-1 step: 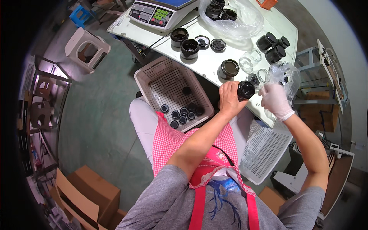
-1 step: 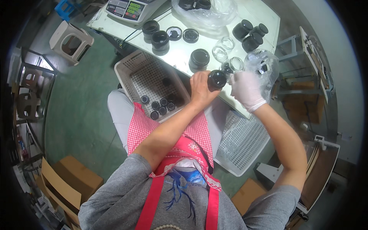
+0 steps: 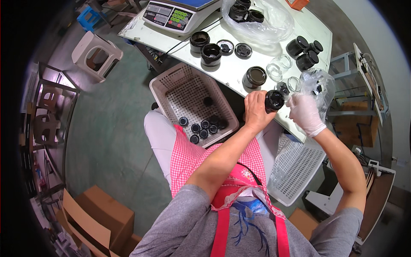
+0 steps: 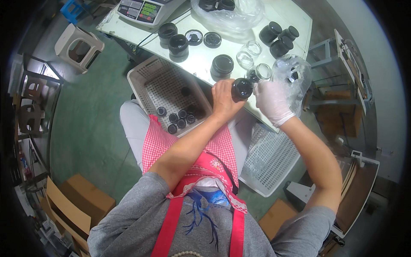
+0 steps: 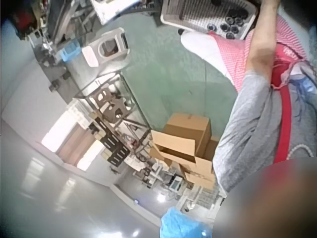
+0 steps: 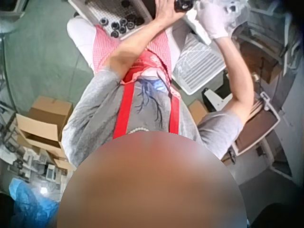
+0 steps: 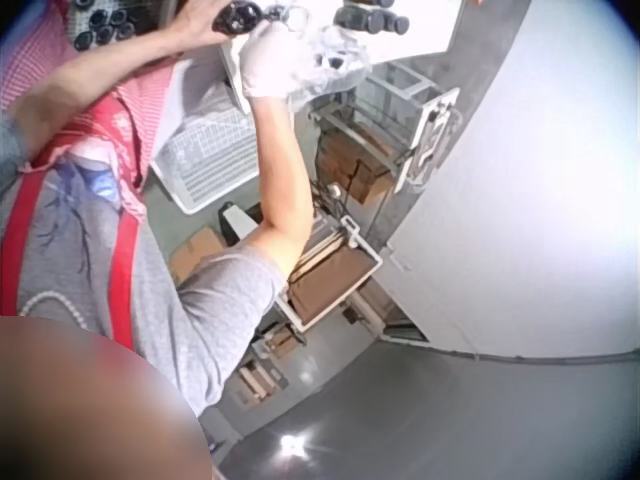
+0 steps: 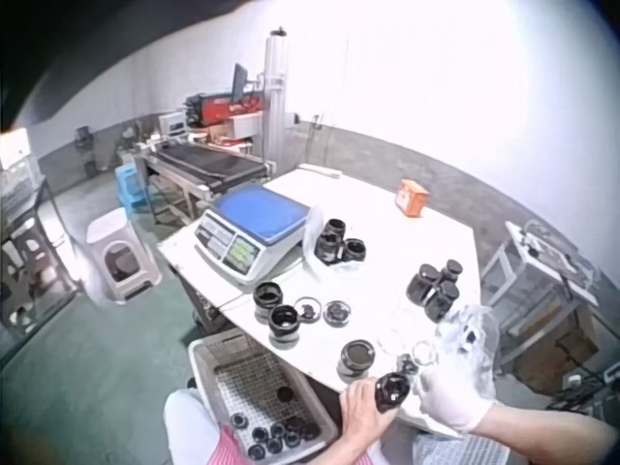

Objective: Cleaning and assembling internal components of a black cylindrical object, possibly a lens or motor part.

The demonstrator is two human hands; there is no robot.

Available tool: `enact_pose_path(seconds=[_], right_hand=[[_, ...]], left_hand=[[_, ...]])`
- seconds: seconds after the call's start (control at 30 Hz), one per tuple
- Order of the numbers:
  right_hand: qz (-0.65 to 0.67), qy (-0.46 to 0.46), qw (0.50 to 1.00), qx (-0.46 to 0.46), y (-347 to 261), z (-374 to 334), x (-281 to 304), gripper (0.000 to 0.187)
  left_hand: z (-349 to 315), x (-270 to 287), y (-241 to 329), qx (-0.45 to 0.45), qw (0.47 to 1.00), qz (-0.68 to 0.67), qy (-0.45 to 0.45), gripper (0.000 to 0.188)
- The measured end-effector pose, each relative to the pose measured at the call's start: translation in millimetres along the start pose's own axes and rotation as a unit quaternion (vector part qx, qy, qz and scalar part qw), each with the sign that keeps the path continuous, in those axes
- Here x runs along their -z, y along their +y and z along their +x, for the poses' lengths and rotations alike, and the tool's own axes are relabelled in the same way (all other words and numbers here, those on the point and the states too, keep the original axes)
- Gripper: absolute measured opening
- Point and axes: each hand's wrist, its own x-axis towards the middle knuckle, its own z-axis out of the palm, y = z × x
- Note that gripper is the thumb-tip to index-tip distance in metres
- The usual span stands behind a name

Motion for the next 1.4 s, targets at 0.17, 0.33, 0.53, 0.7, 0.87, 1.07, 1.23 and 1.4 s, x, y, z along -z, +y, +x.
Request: enact_pose_path(seconds=[0.17,0.33,0.53,0.7,0.87,1.07,1.23,1.4], right_hand=[[0.273,-0.047,0.954,-0.111,-14,0,2,0.025],[0.302,-0.143,0.941,-0.057,16,8,18,0.019],[-0.203,-0.068,0.929,0.3,7,20,60,0.022],[-0.282,-0.067,0.922,0.256,-6,11,62,0.018],[-0.021,0.036,0.988,0.151,4,7,19,0.014],[0.202,-0.203,0.958,-0.002,19,24,34,0.018],[-0.111,-0.149,0.929,0.32,18,36,57,0.024],[-0.298,-0.066,0.863,0.402,-20,35,77,0.011]], left_hand=[[-1,-2,-4,0.008,1.0,-0.006,-0.006,0.066],[0,0,-2,0.003,1.0,-0.005,-0.012,0.067],[0,-1,-1,0.001,1.0,-0.009,-0.005,0.067],[0,-1,-2,-0.004,1.0,-0.003,-0.005,0.067],[1,-1,-3,-0.005,1.0,-0.009,-0.006,0.068],[0,1,0,-0.001,1.0,-0.003,-0.006,0.067],[1,-1,0,-0.006,1.0,-0.009,-0.006,0.066],[2,1,0,-0.009,1.0,-0.011,0.012,0.063]])
